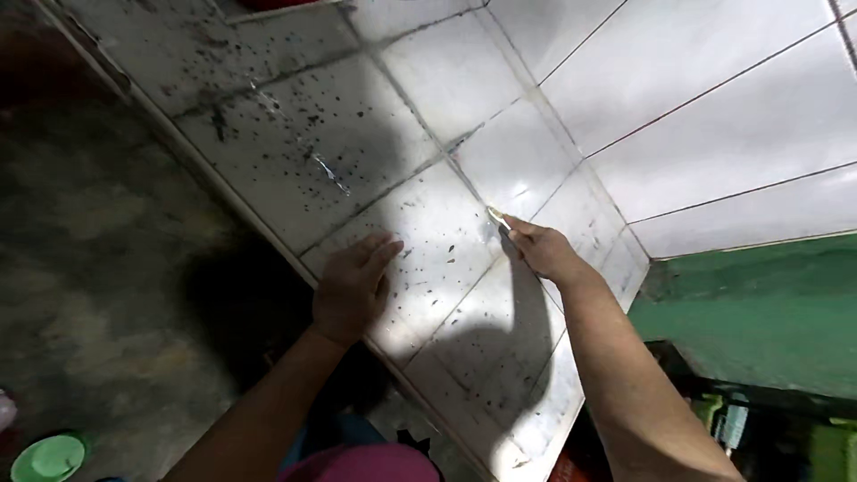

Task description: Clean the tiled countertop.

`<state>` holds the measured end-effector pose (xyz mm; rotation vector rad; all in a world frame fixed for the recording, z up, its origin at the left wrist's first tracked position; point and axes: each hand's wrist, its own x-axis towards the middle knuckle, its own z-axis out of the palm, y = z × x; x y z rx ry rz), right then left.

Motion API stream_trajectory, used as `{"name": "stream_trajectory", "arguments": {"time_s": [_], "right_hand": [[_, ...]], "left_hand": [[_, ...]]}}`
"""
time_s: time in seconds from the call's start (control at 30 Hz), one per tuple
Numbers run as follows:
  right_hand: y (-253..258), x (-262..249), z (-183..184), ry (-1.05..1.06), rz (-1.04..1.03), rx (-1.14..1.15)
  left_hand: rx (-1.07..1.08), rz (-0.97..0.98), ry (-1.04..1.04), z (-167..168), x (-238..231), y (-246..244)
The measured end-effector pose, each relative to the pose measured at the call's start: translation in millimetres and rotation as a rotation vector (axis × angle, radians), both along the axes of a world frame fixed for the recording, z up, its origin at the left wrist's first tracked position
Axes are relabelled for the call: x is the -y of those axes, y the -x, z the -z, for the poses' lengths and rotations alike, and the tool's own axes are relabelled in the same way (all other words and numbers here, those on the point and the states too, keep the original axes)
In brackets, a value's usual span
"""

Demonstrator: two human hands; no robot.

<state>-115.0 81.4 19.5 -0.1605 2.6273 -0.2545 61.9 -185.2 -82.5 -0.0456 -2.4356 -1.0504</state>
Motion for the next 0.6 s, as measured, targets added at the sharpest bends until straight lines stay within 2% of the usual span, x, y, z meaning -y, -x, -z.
{"name": "stream_trajectory", "arguments": {"time_s": [0.1,0.17,0.37,0.47,0.53,0.6], "right_hand": [[-10.2,-21.9,9.6,0.0,0.181,-0.129],[-12.2,-19.4,15.7,-0.028,0.273,-0.133],[-13.9,82.1,23.5,0.072,0.181,-0.114],[-17.5,62.2,14.2,0.064,0.121,-0.064],[-25.1,34.2,12.7,0.029,0.195,-0.044],[-28.4,29.0,17.0,0.035,0.277,-0.047]], "left_hand": [[0.001,0.015,-0.012,1.6,-0.1,-0.8],[-0.004,0.015,-0.008,2.7,-1.0,-1.0],[0.023,0.035,0.004,0.8,-1.0,-0.7],[0.071,0.101,-0.05,-4.8,1.9,-2.7],[0.078,0.143,-0.032,-6.0,4.2,-4.2],[0.028,0.129,0.044,-3.7,3.5,-3.3]]}}
